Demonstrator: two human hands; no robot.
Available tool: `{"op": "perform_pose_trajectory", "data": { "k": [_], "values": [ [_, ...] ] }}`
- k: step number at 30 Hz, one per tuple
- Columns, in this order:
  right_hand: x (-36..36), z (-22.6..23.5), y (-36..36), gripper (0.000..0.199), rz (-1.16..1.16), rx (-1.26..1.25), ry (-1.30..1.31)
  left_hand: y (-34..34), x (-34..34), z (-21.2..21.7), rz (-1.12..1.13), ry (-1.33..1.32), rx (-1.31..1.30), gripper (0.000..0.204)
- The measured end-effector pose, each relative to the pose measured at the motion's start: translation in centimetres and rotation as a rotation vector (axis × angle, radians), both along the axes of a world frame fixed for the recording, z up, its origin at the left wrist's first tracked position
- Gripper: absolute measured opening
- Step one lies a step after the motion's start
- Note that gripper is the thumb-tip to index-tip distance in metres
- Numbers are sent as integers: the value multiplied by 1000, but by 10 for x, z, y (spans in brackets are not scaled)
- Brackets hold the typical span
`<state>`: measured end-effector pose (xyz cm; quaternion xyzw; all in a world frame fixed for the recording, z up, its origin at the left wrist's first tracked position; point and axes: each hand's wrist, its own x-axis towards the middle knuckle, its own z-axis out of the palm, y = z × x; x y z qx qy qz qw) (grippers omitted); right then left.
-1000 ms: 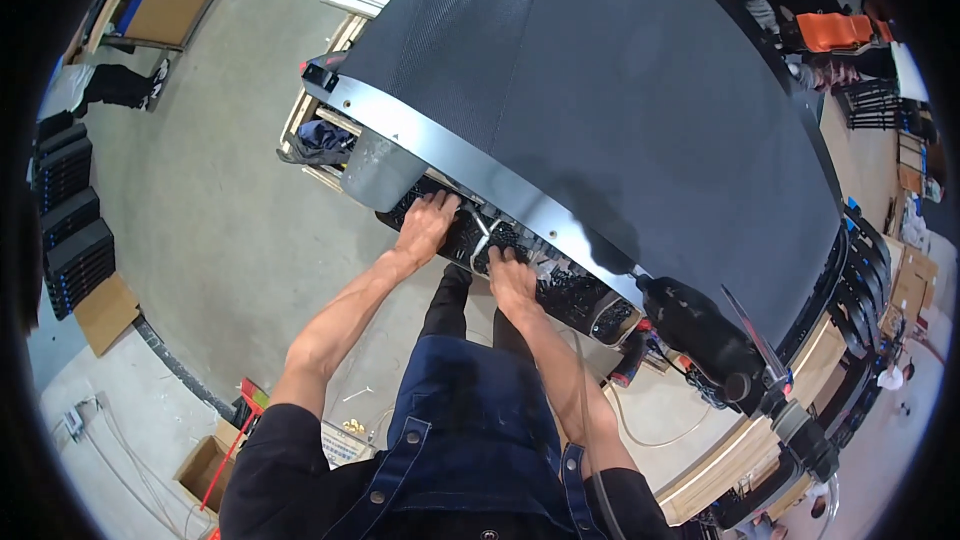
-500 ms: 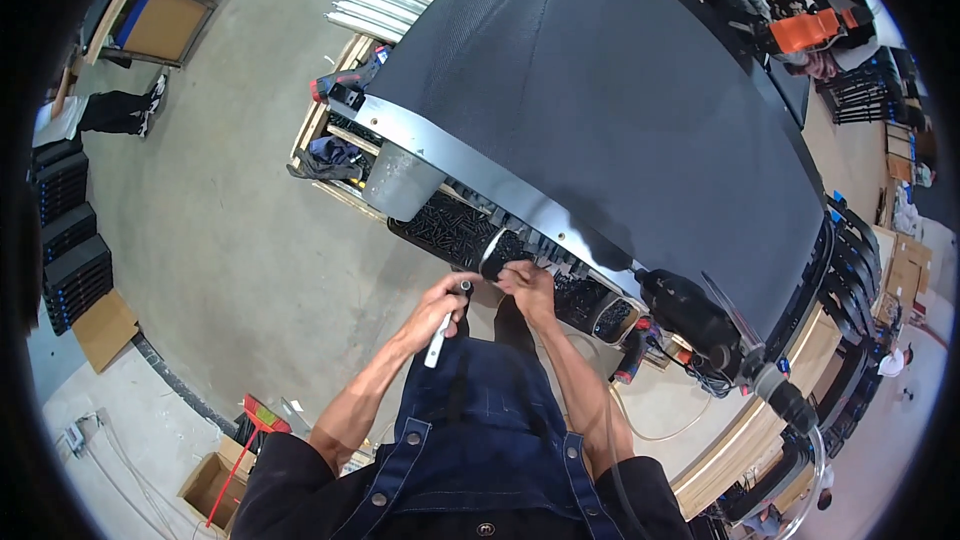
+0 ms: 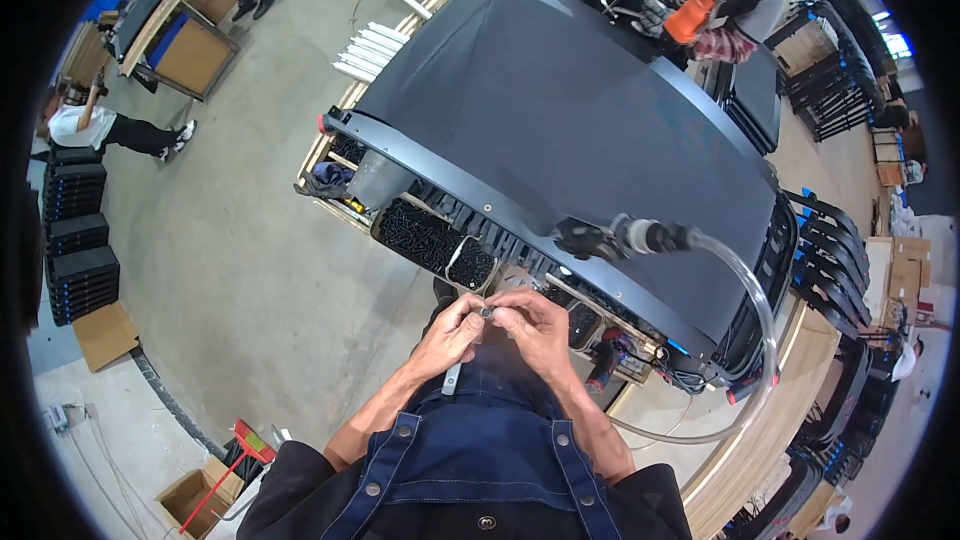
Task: Assembling treadmill components using power tools on a factory floor.
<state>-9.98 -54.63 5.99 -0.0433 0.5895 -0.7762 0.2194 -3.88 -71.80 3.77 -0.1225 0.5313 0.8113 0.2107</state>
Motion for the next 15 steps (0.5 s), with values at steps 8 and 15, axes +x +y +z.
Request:
{"op": "perform_pose_trajectory", "data": {
  "k": [8, 15],
  "values": [
    [-2, 40, 46, 20, 18, 309, 757, 51, 6, 30, 124, 226, 15, 34],
    [1, 46, 59, 23, -94, 364, 978, 101, 15, 50, 457, 354, -272, 24]
  ]
}}
